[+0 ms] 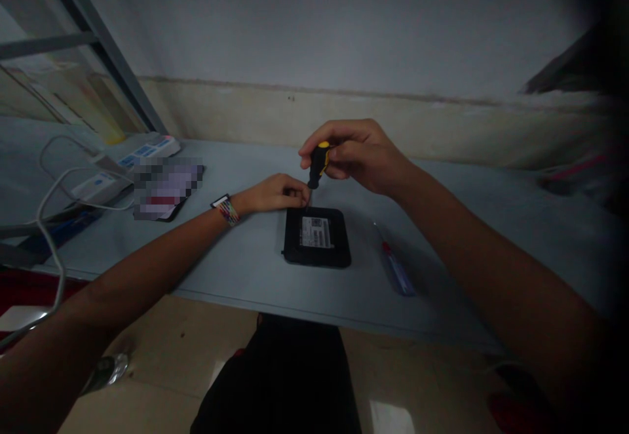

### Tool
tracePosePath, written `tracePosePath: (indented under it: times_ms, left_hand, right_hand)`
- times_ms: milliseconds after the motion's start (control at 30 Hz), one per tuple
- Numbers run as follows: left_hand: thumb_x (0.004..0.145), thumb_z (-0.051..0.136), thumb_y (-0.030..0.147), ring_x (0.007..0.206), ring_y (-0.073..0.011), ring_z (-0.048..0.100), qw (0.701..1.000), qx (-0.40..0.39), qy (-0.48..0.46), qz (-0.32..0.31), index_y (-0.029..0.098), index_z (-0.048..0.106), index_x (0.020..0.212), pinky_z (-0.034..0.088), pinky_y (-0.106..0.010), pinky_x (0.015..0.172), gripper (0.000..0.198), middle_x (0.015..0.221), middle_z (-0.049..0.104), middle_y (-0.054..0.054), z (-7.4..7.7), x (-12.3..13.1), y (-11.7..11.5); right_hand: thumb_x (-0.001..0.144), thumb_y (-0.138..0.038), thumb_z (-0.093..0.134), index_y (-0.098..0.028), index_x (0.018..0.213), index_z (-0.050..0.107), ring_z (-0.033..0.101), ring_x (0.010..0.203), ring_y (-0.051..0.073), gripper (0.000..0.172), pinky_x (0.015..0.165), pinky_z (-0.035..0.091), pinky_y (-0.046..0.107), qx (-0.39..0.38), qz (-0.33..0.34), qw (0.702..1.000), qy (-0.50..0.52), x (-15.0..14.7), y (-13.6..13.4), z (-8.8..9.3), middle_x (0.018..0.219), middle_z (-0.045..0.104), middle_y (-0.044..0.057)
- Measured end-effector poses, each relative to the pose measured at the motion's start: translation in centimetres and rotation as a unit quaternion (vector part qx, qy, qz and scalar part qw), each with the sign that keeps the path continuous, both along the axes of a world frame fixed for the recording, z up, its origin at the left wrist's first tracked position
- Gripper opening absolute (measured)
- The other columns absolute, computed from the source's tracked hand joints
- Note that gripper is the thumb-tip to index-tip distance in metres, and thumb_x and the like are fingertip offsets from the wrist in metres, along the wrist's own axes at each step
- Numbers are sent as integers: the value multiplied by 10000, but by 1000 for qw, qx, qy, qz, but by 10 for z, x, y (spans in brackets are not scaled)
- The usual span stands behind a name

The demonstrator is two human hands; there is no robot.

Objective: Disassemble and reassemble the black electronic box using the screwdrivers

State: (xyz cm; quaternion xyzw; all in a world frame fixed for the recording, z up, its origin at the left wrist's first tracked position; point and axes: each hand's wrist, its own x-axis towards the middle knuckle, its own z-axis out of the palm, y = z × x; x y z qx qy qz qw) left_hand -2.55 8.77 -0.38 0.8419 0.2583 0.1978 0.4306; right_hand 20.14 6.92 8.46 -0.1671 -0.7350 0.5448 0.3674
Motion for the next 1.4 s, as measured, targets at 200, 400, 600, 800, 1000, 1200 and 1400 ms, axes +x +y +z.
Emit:
tracePosePath:
  times_ms: [200,400,600,800,1000,1200,1400]
  left_hand:
    - [934,686,367,751,-150,654,1000,-8,-9,-5,131,791,962,472,-285,725,260,836,742,-39,-2,0,2]
    - [924,691,380,749,-149,647,1000,-5,-10,-5,136,794,959,474,-286,732,267,831,745,-34,0,0,1]
    - [925,687,403,763,-160,670,1000,-4,-5,-5,143,789,956,490,-295,743,281,852,756,-48,1,0,1]
    - [919,698,416,765,-160,677,1000,-8,-7,-6,139,786,958,496,-292,744,293,866,764,-55,0,-1,1]
    - [915,702,389,760,-162,679,1000,-9,-9,3,145,785,949,498,-287,734,259,860,768,-52,-1,-1,0]
    - [914,701,393,790,-171,684,1000,-3,-11,-1,143,792,958,499,-295,750,269,877,772,-56,-2,0,2]
    - [902,702,374,762,-162,644,1000,22,-2,2,144,803,966,465,-292,727,259,847,748,-45,-4,-1,4]
  right_hand:
    - [951,-296,753,-138,1038,787,485,569,61,184,469,343,206,5,3,1000,14,1,0,2,915,773,52]
    - [950,-284,767,-122,1042,789,493,553,54,188,453,343,195,22,27,999,37,0,6,-2,914,788,57]
    - [952,-245,743,-129,1071,789,472,533,52,173,453,363,192,30,42,998,45,0,8,-4,925,799,50]
    - [949,-273,744,-136,1059,792,477,539,58,182,448,347,191,31,36,998,45,0,8,-4,921,799,49]
    - [940,-211,729,-120,1052,801,491,534,58,161,449,346,194,38,53,997,46,-1,8,-7,904,806,57]
    - [911,-261,870,-136,1058,738,488,534,49,233,430,319,178,49,26,998,25,-4,6,-9,849,762,16]
    - [856,-277,950,-203,947,565,507,519,46,402,428,343,179,-2,32,999,26,-6,5,-8,880,774,18]
